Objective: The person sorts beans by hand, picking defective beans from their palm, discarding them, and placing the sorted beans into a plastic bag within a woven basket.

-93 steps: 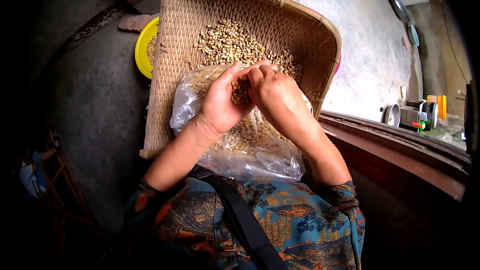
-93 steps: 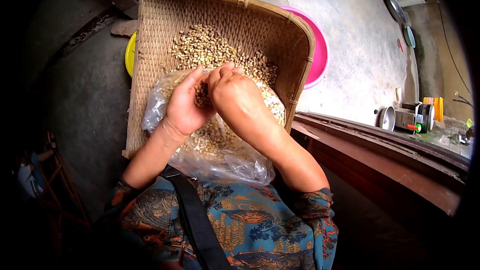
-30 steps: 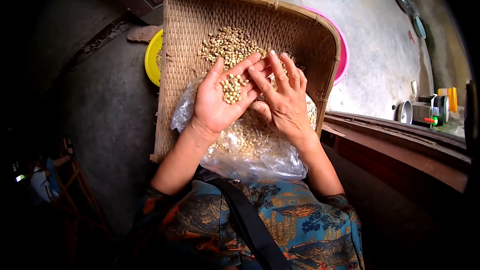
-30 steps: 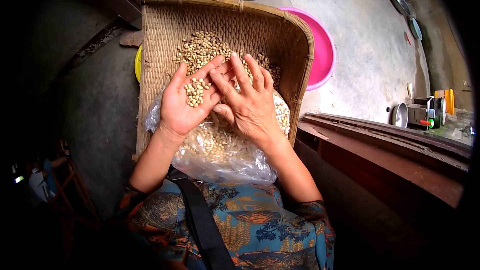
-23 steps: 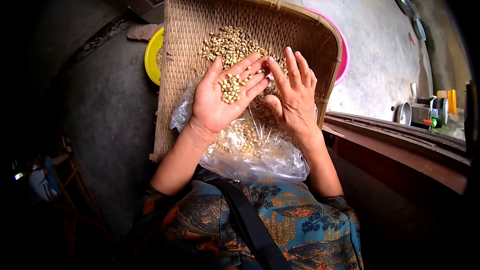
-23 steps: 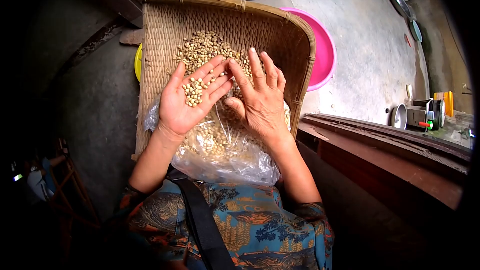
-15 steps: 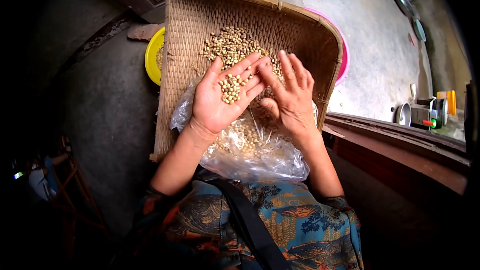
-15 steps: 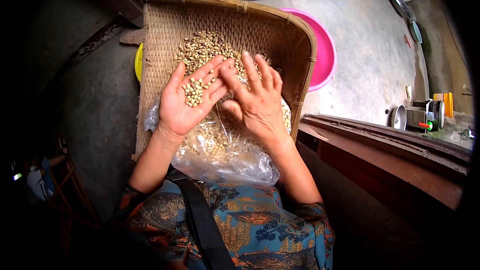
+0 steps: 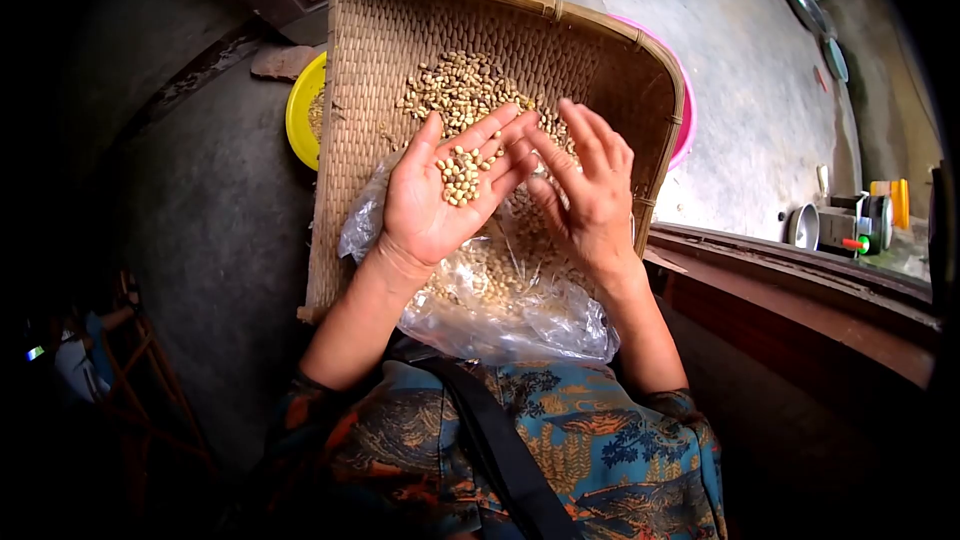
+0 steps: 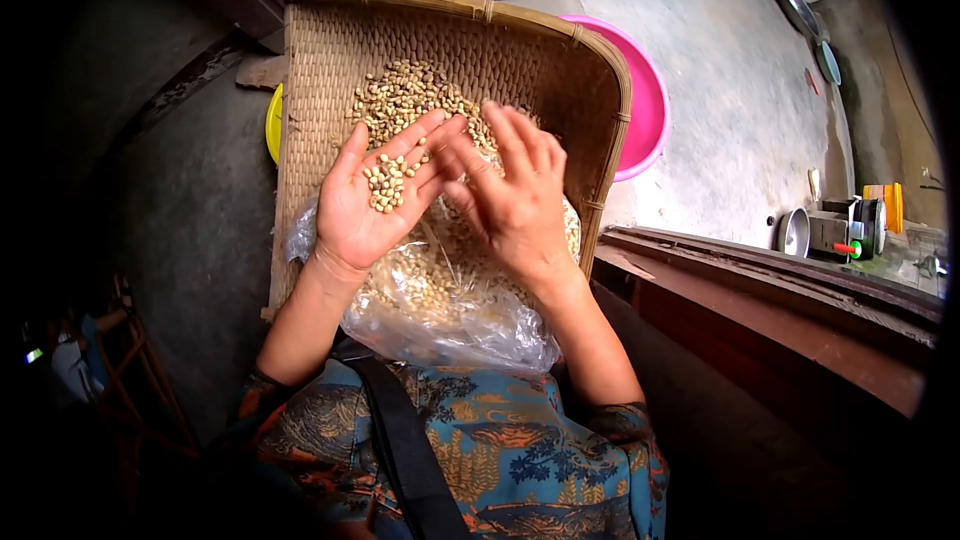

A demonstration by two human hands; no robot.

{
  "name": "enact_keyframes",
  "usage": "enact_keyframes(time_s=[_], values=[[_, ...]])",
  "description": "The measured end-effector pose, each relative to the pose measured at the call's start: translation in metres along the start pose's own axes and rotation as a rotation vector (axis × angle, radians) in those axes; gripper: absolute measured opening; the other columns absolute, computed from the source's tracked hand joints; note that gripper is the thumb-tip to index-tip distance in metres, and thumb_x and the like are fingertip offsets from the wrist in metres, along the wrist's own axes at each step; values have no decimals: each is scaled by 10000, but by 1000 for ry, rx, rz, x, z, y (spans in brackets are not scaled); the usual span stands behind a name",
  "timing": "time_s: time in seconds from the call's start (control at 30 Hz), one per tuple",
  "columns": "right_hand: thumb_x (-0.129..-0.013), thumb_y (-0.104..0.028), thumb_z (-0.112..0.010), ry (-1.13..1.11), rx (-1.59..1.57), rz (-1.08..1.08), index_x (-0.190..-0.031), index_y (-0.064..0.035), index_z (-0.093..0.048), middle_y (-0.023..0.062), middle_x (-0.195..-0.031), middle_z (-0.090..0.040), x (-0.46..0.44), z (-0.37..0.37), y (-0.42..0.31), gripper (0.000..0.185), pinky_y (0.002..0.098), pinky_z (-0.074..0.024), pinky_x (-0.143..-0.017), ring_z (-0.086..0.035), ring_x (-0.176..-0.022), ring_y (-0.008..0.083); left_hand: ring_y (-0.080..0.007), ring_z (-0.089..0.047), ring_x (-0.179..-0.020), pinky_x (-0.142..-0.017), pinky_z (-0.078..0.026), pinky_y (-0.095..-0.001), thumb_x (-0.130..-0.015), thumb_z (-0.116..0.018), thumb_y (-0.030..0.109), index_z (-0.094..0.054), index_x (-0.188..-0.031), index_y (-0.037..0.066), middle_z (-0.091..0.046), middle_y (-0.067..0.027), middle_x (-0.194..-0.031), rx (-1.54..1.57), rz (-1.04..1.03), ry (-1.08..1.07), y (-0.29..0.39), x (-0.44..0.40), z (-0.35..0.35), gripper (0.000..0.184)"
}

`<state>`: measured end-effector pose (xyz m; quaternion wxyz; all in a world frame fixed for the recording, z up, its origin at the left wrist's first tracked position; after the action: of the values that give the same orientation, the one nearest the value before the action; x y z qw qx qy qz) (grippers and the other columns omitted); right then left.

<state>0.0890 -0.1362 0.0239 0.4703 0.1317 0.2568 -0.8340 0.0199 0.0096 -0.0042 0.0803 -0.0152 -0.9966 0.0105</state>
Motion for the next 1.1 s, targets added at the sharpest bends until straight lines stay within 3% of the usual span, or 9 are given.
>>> enact_keyframes(time_s=[0.07,0.2,0.33,0.47,0.57,0.83,1.1], values=[[-881,-328,-658,-45,-34,86,-1278,-164,-613,156,-1402,-483,-6,4,-13,432,476,-348,-1016,-459,-1261,337,-354,-254,-1450,-1209,-177,-457,-1047,-266,455,-236,-1475,-112,-271,-280,-1536,-60,-8,46,1,2,-2,711],[-877,-305,-668,-10,10,10,-1241,-157,-629,154,-1387,-497,-1,-5,0,395,478,-355,-1006,-471,-1251,335,-346,-237,-1455,-1208,-181,-446,-1047,-266,458,-227,-1478,-111,-234,-288,-1550,4,-3,-21,1,1,-2,715],[-836,-205,-711,54,-28,-12,-1217,-148,-636,161,-1336,-532,-2,0,0,393,480,-370,-986,-501,-1213,342,-343,-245,-1453,-1204,-180,-437,-1043,-260,475,-233,-1481,-102,-236,-289,-1550,6,4,-6,0,1,-1,725],[-751,-72,-752,138,-195,-1,-1071,-94,-680,79,-972,-634,-9,1,-13,329,401,-469,-793,-579,-915,292,-330,-270,-1444,-1202,-192,-434,-1048,-222,469,-219,-1490,-91,-236,-271,-1558,-81,4,-12,1,0,-1,713],[-732,-14,-764,38,-324,-35,-1017,-70,-691,77,-914,-641,-17,-3,-18,300,359,-488,-692,-582,-821,258,-312,-316,-1419,-1189,-219,-427,-1048,-225,470,-249,-1483,-90,-280,-253,-1546,-95,15,14,-2,1,-3,710],[-777,-1,-705,-138,-291,3,-1007,-42,-640,122,-926,-619,-27,-4,-23,243,413,-505,-737,-601,-853,329,-250,-395,-1346,-1165,-244,-400,-1037,-296,490,-419,-1420,-65,-465,-160,-1447,-194,31,105,-4,4,5,686],[-802,-20,-618,-190,-186,40,-939,9,-527,171,-871,-584,-26,-4,-19,167,425,-509,-707,-585,-827,342,-243,-420,-1328,-1157,-285,-395,-1046,-284,468,-417,-1422,-65,-465,-160,-1435,-163,47,145,-6,4,9,666]])
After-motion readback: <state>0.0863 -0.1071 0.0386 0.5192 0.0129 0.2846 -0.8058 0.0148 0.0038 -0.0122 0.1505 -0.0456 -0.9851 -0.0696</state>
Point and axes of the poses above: each hand's wrist, its own x-axis away from the middle knuckle, its own z-axis out of the back of the hand, y = z × x, the point moved 3 cm from there along -x, towards the middle knuckle
